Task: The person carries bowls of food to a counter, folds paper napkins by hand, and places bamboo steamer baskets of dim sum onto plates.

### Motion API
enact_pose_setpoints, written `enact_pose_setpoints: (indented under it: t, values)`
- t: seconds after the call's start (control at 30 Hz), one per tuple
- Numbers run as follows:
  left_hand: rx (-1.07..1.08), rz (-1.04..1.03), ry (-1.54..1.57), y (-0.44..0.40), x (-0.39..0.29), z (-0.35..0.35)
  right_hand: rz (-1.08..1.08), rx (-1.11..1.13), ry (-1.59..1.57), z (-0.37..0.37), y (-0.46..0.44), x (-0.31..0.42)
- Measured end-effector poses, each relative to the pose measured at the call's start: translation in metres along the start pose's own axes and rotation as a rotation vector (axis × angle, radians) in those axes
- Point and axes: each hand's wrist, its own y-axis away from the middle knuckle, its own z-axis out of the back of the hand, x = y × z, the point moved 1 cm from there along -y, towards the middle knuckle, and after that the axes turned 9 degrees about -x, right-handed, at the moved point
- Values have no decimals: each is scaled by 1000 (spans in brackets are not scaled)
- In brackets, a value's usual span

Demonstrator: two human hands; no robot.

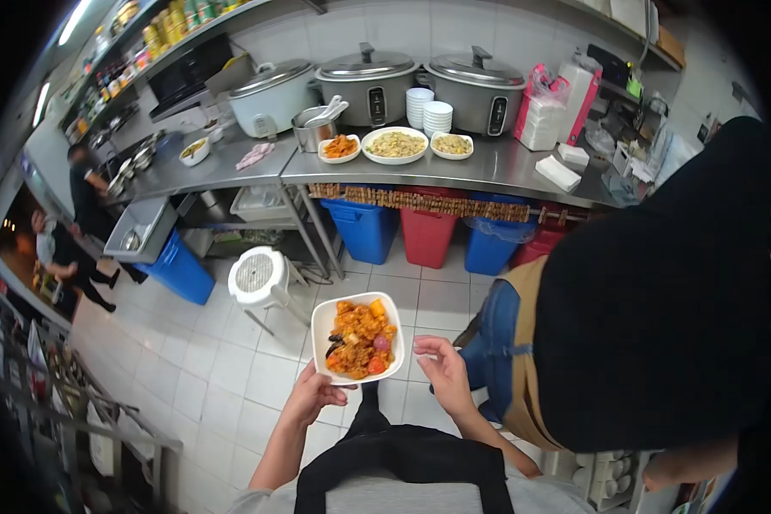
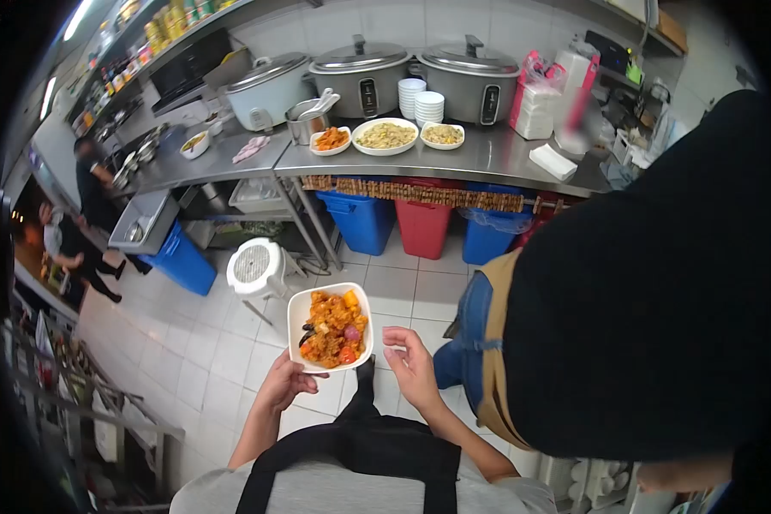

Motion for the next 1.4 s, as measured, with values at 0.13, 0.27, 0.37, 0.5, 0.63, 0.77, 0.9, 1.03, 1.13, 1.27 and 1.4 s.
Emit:
enact_pose_setpoints:
  t: [0.13,0.27,0.37,0.5,0.63,0.77,0.9,1.03,1.13,1.27,1.4]
  values:
    - [105,41,-88,-109,-41,-23,-218,-72,-203,-3,-55,-46]
    - [344,134,-182,-214,-90,-63,-315,-244,-241,-7,-132,-24]
    - [463,184,-192,-271,-111,-90,-347,-418,-286,2,-182,-38]
    - [623,181,-307,-328,-137,-129,-303,-557,-377,26,-230,-46]
    - [713,195,-312,-367,-138,-157,-253,-715,-256,36,-250,-53]
    - [821,252,-313,-390,-150,-182,-188,-775,-157,45,-267,-37]
    - [883,230,-290,-400,-166,-216,-221,-792,-198,72,-287,-21]
    - [913,270,-275,-424,-167,-248,-254,-824,-162,98,-310,-4]
    - [939,319,-240,-438,-165,-265,-253,-834,-177,118,-318,-3]
    - [955,375,-242,-458,-158,-293,-254,-860,-193,145,-332,0]
    - [937,383,-284,-479,-159,-330,-259,-884,-142,176,-356,4]
